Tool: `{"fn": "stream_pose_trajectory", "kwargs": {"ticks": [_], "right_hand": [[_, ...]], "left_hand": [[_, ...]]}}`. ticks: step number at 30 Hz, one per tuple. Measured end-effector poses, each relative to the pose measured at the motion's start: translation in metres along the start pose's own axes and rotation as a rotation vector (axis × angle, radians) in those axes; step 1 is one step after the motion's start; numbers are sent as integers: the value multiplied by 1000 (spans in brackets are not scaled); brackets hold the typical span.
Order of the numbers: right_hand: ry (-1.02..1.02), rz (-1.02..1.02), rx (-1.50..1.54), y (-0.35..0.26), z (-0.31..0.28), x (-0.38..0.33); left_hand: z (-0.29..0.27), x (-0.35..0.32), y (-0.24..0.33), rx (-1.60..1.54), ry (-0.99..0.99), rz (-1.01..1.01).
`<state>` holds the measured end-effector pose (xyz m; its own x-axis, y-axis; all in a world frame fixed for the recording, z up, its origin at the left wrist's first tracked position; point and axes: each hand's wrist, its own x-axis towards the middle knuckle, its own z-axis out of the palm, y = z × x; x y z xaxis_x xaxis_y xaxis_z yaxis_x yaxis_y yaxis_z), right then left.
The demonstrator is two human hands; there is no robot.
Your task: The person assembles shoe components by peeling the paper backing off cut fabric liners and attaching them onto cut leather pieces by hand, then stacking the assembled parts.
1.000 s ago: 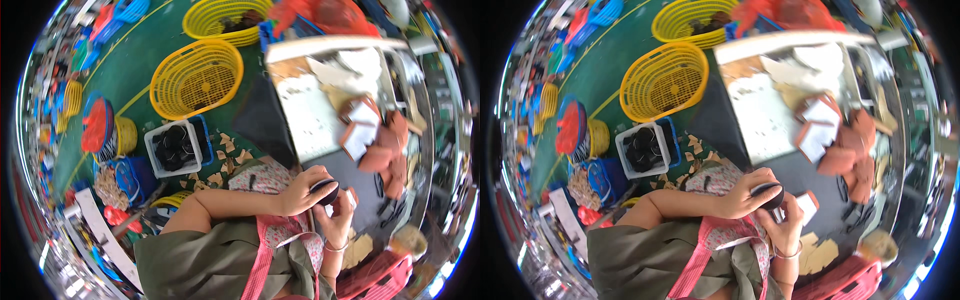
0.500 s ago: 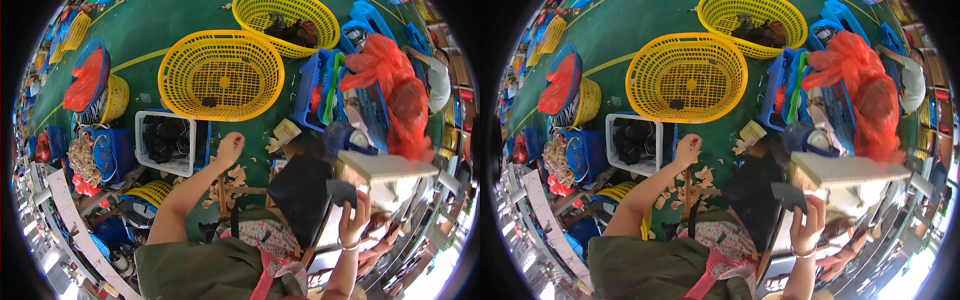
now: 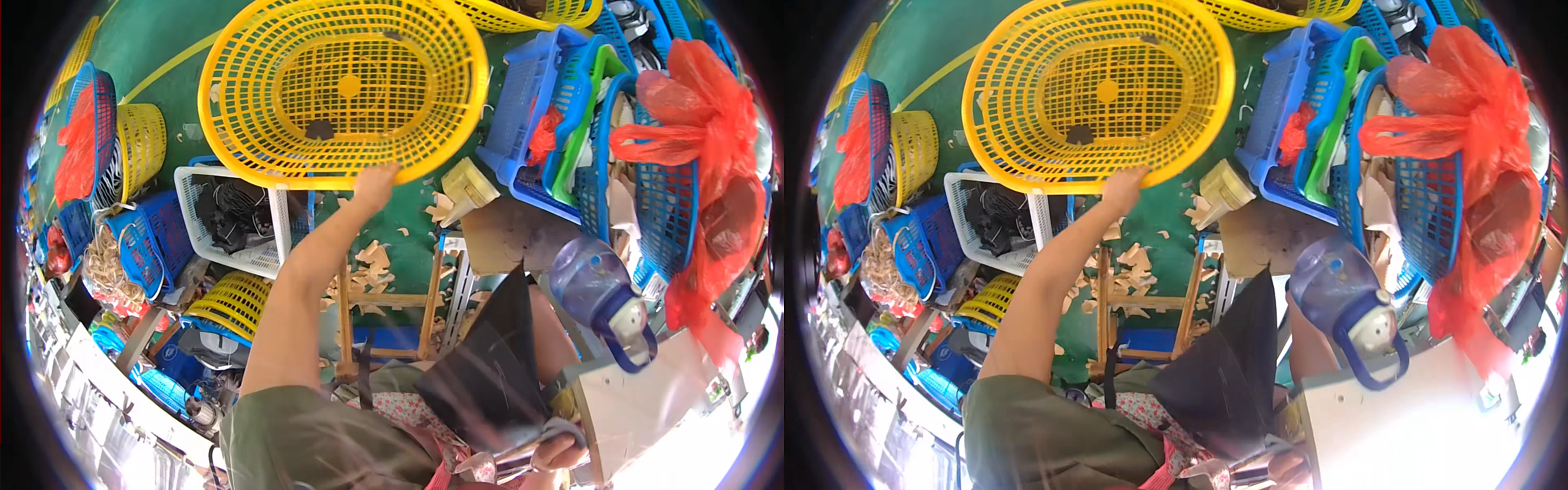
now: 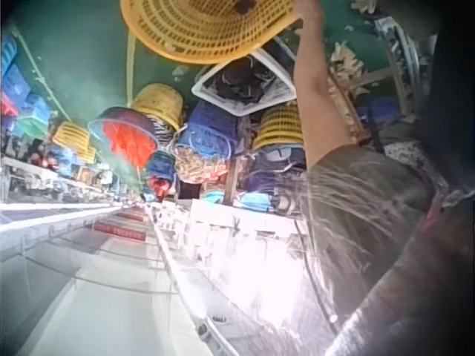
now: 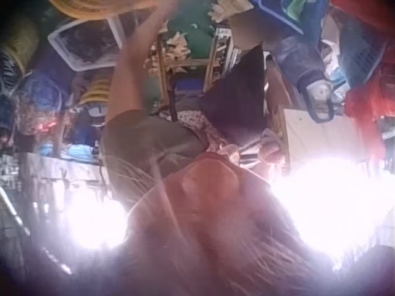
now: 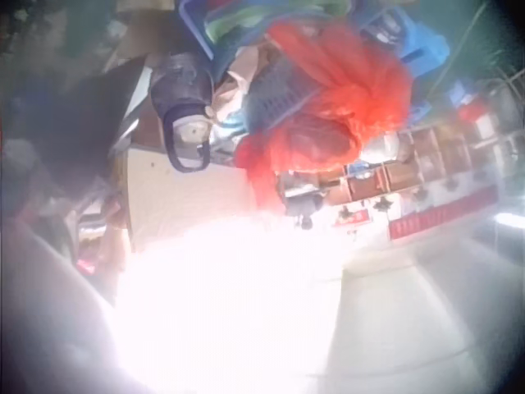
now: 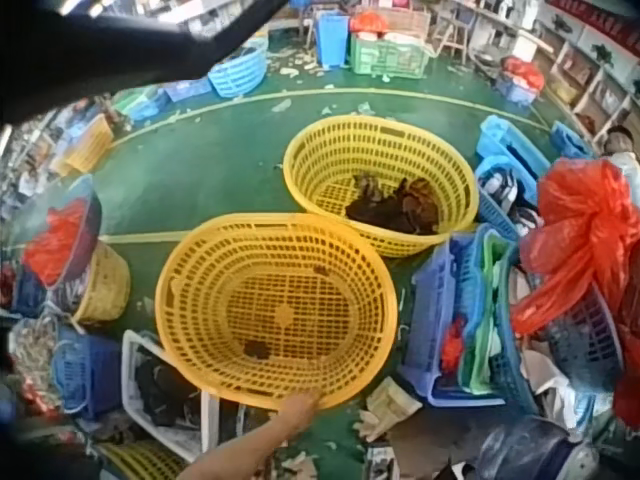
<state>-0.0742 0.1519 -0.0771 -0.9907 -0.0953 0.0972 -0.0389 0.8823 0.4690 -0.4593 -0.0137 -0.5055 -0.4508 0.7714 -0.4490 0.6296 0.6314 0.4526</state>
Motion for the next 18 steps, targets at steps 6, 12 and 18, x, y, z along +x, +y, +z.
{"fn": "stream_pose_trajectory", "kwargs": {"ticks": [6, 12, 18], "right_hand": [[-2, 958, 537, -36, -23, -101], [-67, 854, 457, -48, -26, -97], [-174, 768, 399, -63, -38, -79]], "left_hand": [[30, -28, 61, 92, -98, 332], [31, 39, 1, -482, -69, -342], [84, 88, -127, -181, -235, -929]]}}
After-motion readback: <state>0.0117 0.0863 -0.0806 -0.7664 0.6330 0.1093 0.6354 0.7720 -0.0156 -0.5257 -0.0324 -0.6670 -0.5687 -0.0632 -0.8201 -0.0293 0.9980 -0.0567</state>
